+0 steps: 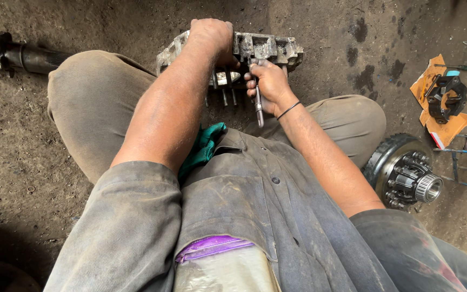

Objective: The person sits on the floor and uses a green rag to wipe grease from a metal engine component. They then use a metal scraper to remove hardened deposits from the internal cavities of the part, repeatedly scraping and wiping the area.

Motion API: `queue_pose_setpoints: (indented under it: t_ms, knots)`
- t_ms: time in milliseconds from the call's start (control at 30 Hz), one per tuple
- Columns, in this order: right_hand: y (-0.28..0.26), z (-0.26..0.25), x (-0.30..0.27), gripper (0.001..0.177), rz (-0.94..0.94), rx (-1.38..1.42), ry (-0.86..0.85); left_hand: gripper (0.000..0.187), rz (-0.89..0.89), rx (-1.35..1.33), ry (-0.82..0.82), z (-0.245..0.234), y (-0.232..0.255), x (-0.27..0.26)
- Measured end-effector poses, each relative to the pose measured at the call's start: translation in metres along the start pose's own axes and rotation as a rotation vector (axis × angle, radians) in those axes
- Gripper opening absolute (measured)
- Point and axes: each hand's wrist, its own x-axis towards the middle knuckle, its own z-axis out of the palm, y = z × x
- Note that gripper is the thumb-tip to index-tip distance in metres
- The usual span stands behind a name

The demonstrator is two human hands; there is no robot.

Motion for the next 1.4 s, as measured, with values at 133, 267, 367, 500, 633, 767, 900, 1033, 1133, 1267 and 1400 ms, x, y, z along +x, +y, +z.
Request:
queue_pose_setpoints:
  t_ms: [133,267,367,500,633,767,900,1033,1133,1267,1400]
  knots:
    - [0.005,-0.001,0.008,0.007,0.052,0.158,0.007,0.083,-0.001,0.01,0.023,0.001,0.002,-0.005]
    - [0.015,0.0,0.017,0.008,0.095,0.294,0.063,0.081,-0.008,0.04,-0.026,0.001,0.005,-0.009]
    - [0.023,0.004,0.025,0.006,0.088,0.328,0.099,0.083,0.001,0.044,-0.019,0.0,0.007,-0.011]
    - [0.026,0.008,0.029,0.005,0.05,0.322,0.145,0.08,0.006,0.031,-0.027,-0.002,0.01,-0.017]
    - [0.028,0.008,0.035,0.005,0.025,0.324,0.173,0.071,0.01,-0.004,-0.026,-0.005,0.011,-0.023]
    - [0.043,0.002,0.042,0.008,-0.022,0.28,0.138,0.069,0.048,-0.031,0.029,-0.006,0.007,-0.025]
    - [0.05,0.005,0.041,0.013,-0.016,0.193,0.157,0.062,0.043,-0.052,-0.007,-0.013,0.007,-0.03]
    - [0.02,0.006,0.023,0.01,-0.287,-0.564,0.229,0.063,0.042,-0.084,-0.03,-0.012,0.006,-0.027]
    - [-0.011,0.013,-0.001,0.017,-0.596,-1.349,0.4,0.061,0.048,-0.055,-0.058,-0.01,0.005,-0.022]
    - [-0.042,0.026,-0.013,0.018,-0.6,-1.687,0.339,0.06,0.028,-0.063,-0.056,-0.011,0.007,-0.024]
    - [-0.058,0.032,-0.006,0.014,-0.661,-1.949,0.28,0.059,0.023,-0.058,-0.056,-0.012,0.009,-0.028]
